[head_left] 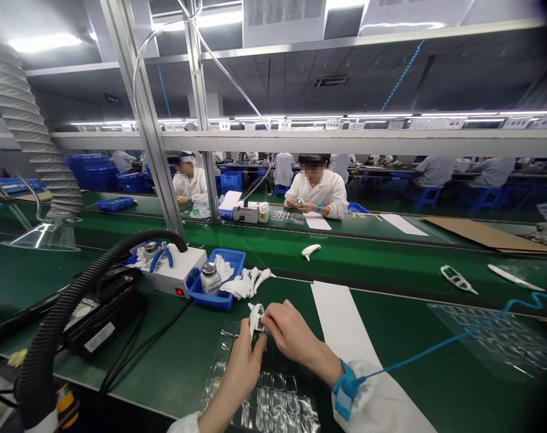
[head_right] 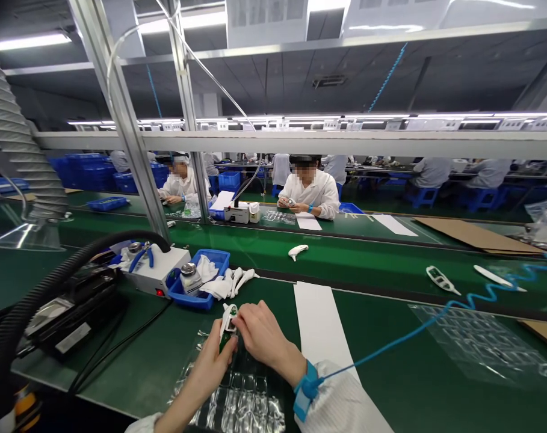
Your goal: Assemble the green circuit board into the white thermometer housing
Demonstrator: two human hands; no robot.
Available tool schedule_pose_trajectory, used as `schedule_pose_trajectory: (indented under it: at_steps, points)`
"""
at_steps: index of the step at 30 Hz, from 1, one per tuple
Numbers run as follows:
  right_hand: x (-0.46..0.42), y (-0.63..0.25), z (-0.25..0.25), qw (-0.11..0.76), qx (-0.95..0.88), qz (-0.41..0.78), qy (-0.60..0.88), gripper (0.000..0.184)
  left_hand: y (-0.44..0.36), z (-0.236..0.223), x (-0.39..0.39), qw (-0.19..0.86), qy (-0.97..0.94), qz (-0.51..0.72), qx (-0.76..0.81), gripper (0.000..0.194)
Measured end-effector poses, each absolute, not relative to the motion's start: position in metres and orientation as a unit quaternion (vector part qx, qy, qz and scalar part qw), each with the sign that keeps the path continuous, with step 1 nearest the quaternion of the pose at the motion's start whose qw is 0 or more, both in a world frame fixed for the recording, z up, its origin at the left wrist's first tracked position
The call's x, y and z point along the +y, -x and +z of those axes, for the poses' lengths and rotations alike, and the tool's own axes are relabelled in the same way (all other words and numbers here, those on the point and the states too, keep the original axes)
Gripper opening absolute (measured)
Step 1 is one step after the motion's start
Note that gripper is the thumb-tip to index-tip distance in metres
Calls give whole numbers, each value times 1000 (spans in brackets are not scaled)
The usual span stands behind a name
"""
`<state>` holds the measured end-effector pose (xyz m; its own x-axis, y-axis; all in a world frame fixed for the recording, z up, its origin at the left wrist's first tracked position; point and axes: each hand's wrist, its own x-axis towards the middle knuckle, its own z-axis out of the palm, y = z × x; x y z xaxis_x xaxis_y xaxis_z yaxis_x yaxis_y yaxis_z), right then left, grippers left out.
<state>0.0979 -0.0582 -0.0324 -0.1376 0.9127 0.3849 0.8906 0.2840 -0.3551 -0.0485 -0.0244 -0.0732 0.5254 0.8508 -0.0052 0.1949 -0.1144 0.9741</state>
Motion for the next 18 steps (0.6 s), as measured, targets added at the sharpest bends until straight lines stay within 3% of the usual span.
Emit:
schedule_pose_trajectory:
  at_steps: [3, 6, 11, 14, 18]
  points:
    - [-64, -94, -30, 244, -794, -52, 555, 28, 52, -75, -22, 533, -690, 305, 383, 28]
    - [-63, -103, -28, 270, -780, -23, 564, 29, 61, -76, -11, 535, -674, 311, 404, 26]
    - [-42, -137, -49, 189, -721, 68, 664, 30, 75, -75, -3, 568, -637, 304, 423, 37]
    - [-34, -147, -70, 143, -716, 65, 680, 28, 74, -74, -11, 586, -621, 299, 426, 43]
    - [-37, -145, -79, 114, -692, 47, 712, 38, 65, -69, -24, 618, -600, 279, 425, 52]
